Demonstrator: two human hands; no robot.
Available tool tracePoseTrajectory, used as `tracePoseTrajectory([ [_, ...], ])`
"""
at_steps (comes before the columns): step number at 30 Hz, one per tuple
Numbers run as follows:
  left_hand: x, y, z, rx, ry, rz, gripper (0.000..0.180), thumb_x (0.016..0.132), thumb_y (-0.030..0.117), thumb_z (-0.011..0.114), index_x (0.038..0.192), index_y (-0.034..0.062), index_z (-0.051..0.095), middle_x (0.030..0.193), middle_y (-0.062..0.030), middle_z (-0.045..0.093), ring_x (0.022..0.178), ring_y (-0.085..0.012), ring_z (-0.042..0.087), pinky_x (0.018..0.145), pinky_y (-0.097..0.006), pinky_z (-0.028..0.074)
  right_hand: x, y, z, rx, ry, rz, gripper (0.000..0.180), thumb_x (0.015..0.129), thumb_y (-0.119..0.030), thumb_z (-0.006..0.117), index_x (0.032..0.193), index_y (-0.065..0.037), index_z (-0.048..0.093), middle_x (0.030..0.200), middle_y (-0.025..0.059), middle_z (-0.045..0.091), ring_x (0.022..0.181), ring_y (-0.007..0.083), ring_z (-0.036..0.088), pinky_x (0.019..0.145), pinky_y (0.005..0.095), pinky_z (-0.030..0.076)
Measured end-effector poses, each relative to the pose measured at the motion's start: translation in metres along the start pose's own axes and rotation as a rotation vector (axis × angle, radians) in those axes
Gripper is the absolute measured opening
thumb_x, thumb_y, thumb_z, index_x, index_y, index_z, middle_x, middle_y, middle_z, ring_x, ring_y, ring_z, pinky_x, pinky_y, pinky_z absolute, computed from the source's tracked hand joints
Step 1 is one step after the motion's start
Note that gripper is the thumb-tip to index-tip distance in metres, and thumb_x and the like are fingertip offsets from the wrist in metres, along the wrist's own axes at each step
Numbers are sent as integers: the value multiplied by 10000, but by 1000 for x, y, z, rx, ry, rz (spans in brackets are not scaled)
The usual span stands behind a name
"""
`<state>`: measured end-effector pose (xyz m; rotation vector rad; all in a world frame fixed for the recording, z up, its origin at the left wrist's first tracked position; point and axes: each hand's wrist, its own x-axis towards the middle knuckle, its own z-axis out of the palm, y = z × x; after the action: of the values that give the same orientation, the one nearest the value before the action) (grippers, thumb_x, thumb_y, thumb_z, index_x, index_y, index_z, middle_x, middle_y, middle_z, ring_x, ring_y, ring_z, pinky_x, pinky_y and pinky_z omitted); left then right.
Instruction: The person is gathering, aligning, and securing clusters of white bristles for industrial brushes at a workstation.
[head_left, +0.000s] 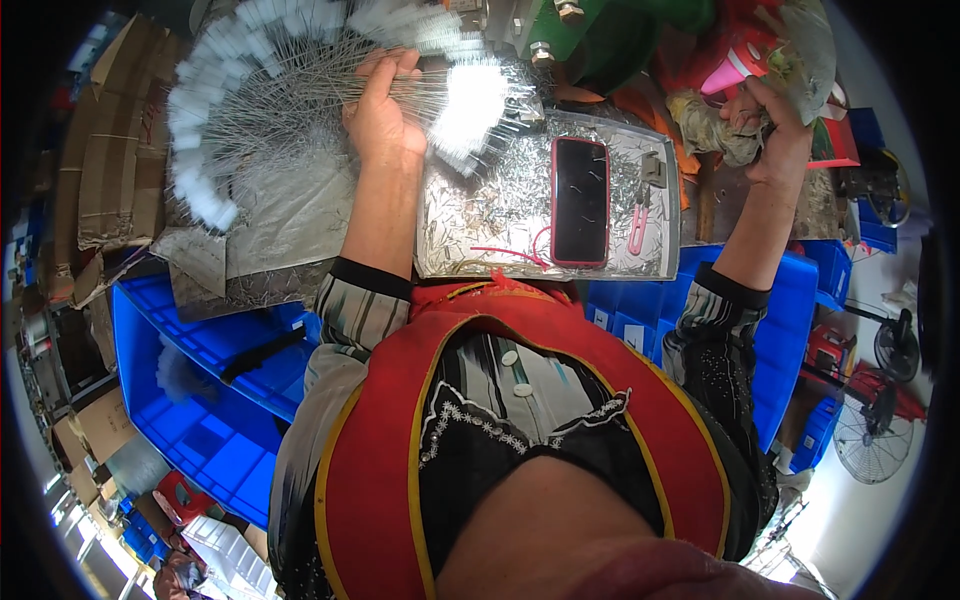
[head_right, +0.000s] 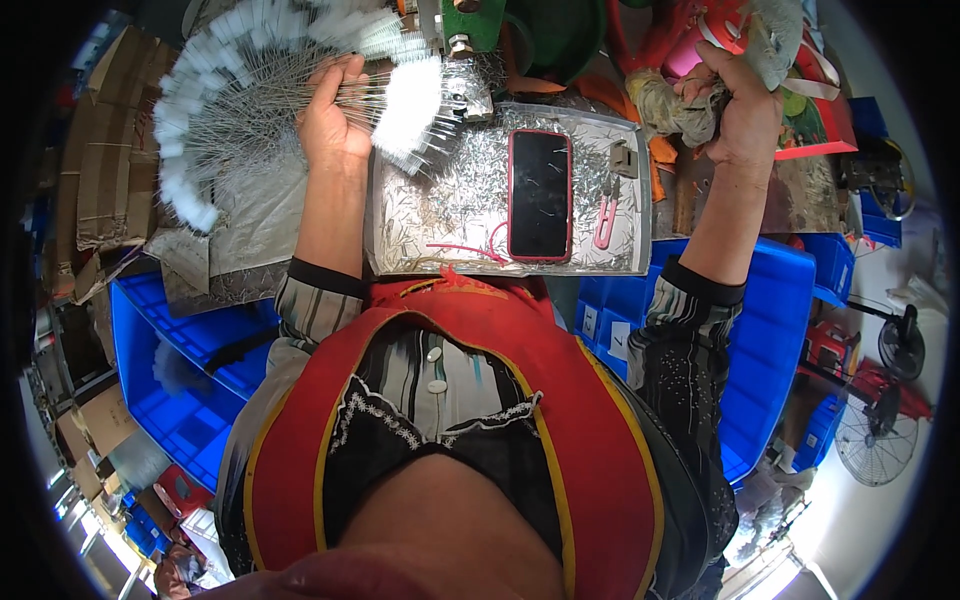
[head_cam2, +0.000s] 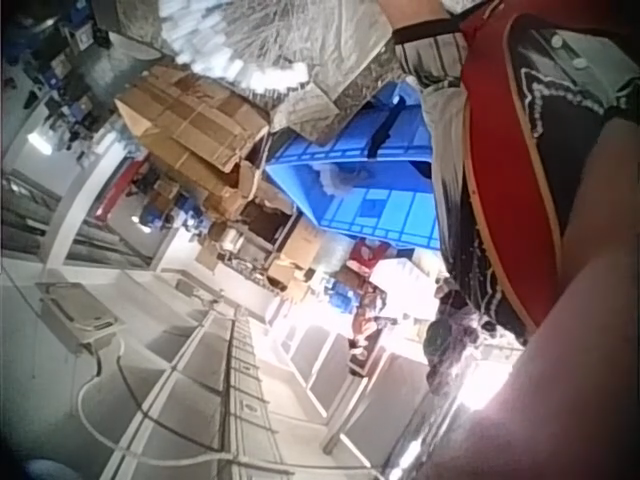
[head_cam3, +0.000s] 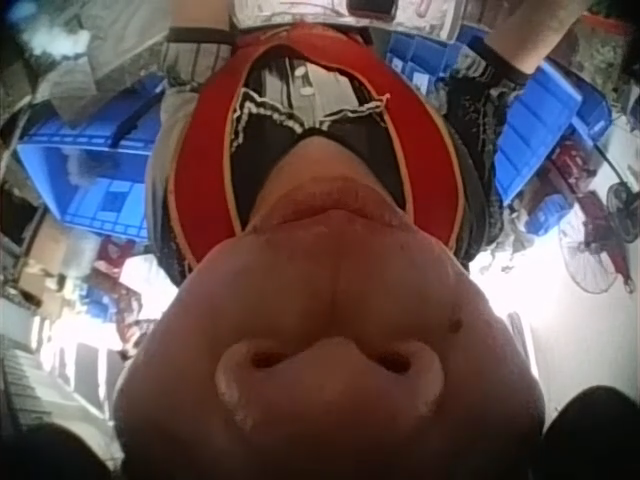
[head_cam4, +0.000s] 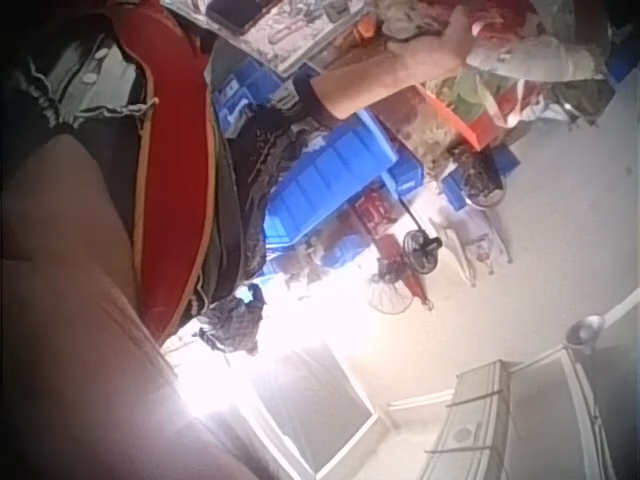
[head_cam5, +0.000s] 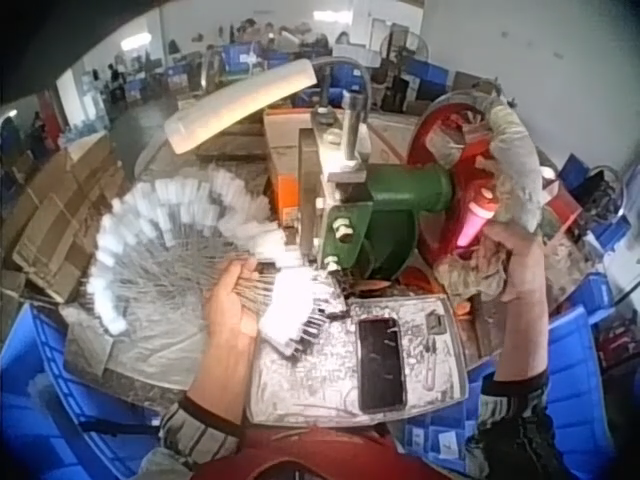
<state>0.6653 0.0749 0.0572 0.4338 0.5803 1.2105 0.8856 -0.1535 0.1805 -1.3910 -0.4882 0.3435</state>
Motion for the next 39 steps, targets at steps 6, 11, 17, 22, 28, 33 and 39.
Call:
tracePoseTrajectory([
  [6, 0, -1, 5, 9, -3, 18, 143, 739, -76, 544, 871, -20, 530, 845, -152, 602, 797, -275, 614, 696, -362, 485, -1, 12, -2, -12, 15, -54, 238, 761, -75, 542, 548, -32, 447, 507, 56, 389, 486, 188, 442, 589, 340, 422],
  [11, 0, 0, 7, 24, -5, 8, 130, 743, -74, 545, 863, -24, 533, 850, -155, 600, 797, -276, 613, 678, -353, 484, -3, 17, -1, -73, 40, -111, 246, 758, -70, 542, 533, -26, 453, 496, 73, 417, 491, 187, 455, 592, 340, 438],
  [17, 1, -1, 7, -13, -9, 5, 136, 741, -79, 555, 864, -24, 540, 841, -142, 600, 790, -270, 609, 654, -341, 491, 7, 24, -15, 98, -89, -220, 160, 720, -60, 583, 613, 53, 546, 546, 126, 535, 465, 209, 513, 540, 332, 464],
  [22, -7, 6, 9, 116, -10, -64, 204, 742, -38, 621, 928, -20, 540, 863, -146, 601, 795, -265, 604, 676, -338, 531, 6, 81, -5, 122, -44, -433, 140, 726, -15, 560, 606, 52, 537, 531, 122, 513, 496, 211, 520, 568, 359, 473],
  [28, -6, 14, -1, 247, -197, -114, 322, 691, -73, 636, 994, -60, 528, 842, -158, 599, 733, -232, 604, 654, -307, 527, -1, 17, -1, -72, -18, -201, 222, 742, -39, 536, 545, -5, 439, 498, 75, 405, 480, 206, 463, 600, 348, 451],
  [33, -8, 5, 0, 159, -37, -9, 224, 653, -103, 638, 861, -42, 580, 804, -117, 596, 671, -211, 585, 597, -300, 506, -2, 16, 0, -79, -16, -191, 247, 747, -45, 532, 529, -31, 418, 493, 69, 391, 474, 201, 460, 581, 341, 440],
  [39, -9, 2, 1, 92, 46, 45, 199, 673, -139, 603, 848, -53, 561, 788, -150, 593, 693, -237, 602, 607, -312, 554, -2, 25, -2, -36, 13, -135, 254, 769, -63, 522, 534, -42, 428, 507, 59, 399, 499, 185, 458, 617, 337, 438],
])
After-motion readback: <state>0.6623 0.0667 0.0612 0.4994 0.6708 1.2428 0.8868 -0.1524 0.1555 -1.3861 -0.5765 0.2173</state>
